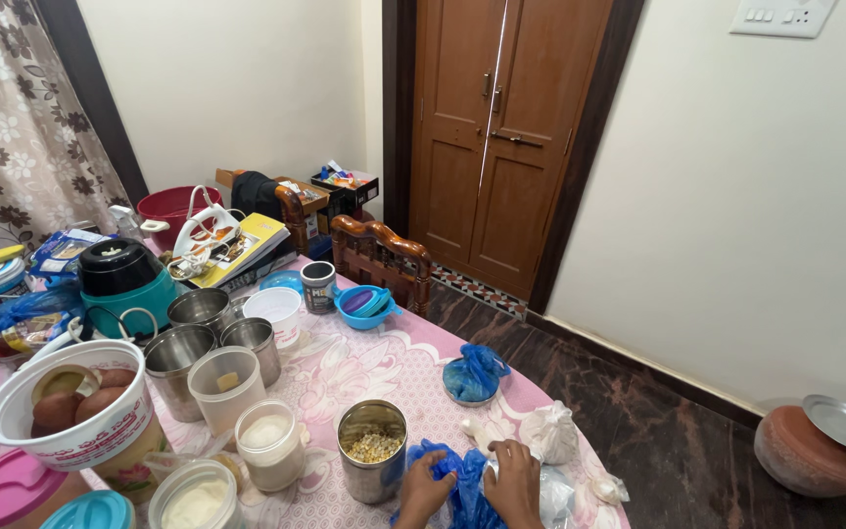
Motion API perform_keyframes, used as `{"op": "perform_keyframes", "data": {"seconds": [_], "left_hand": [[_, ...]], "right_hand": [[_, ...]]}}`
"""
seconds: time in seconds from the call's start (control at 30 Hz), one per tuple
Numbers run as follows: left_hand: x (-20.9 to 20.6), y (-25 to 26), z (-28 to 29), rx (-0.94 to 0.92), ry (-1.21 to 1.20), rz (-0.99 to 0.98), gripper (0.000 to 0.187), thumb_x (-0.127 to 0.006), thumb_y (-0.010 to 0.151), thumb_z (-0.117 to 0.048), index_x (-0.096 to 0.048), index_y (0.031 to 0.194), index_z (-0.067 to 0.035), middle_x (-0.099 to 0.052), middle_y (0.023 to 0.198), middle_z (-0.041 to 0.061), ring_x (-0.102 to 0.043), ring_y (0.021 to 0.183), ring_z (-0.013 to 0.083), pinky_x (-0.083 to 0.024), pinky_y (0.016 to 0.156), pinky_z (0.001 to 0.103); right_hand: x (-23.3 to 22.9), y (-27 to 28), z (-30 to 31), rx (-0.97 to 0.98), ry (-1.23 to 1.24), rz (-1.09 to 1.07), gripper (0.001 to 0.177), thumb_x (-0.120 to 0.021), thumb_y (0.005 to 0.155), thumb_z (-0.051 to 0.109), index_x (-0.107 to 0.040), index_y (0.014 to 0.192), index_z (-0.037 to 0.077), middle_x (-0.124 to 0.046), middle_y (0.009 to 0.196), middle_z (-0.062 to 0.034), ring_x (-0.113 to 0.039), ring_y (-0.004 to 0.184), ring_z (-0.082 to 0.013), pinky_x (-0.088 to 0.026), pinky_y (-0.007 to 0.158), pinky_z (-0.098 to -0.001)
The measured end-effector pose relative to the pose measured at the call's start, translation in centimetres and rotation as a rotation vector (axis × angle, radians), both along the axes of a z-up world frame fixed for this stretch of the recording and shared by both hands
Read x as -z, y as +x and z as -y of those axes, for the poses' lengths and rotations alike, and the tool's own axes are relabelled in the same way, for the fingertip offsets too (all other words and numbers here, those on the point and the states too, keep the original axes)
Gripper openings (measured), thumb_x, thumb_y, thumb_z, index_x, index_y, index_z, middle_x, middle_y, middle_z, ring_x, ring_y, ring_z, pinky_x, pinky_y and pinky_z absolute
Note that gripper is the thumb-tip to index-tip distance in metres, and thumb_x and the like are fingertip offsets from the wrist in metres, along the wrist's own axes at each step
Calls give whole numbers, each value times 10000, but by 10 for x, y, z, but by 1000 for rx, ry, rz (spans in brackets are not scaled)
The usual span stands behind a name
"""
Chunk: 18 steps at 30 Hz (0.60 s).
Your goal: The person transfers dry food items from plastic bags into metal containers on a table, then closes the containers with lids. The person handles multiple containers and bags, pouring contents and securing lids.
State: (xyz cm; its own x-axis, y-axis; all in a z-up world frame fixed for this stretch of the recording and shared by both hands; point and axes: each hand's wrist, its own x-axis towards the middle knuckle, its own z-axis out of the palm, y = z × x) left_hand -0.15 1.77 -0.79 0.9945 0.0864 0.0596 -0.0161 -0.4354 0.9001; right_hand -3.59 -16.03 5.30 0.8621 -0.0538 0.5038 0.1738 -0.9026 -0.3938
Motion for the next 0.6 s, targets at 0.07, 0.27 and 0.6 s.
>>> {"op": "perform_keyframes", "data": {"seconds": [0.07,0.27,0.6], "left_hand": [[-1,-2,-1,2,3,-43,513,-854,736,-321,-728,1208,-163,-761,1111,96,-731,951,224,-571,878,355],[-8,2,-4,25,-44,14,493,-850,739,-276,-723,1197,-142,-763,1089,115,-740,958,227,-573,877,347],[-39,-5,-21,4,-49,67,473,-839,753,-236,-716,1200,-144,-738,1156,101,-744,1018,248,-591,897,358]], "right_hand": [[3,3,0,-37,-12,-3,398,-746,699,112,-662,1086,151,-642,1066,-34,-582,1109,-262,-435,934,-450],[6,8,-9,-112,-1,19,366,-758,720,121,-682,1077,145,-645,1069,-49,-580,1118,-268,-431,941,-453],[-8,11,-42,-231,27,27,296,-755,736,130,-699,1026,136,-670,1009,-72,-587,1112,-295,-440,896,-461]]}}
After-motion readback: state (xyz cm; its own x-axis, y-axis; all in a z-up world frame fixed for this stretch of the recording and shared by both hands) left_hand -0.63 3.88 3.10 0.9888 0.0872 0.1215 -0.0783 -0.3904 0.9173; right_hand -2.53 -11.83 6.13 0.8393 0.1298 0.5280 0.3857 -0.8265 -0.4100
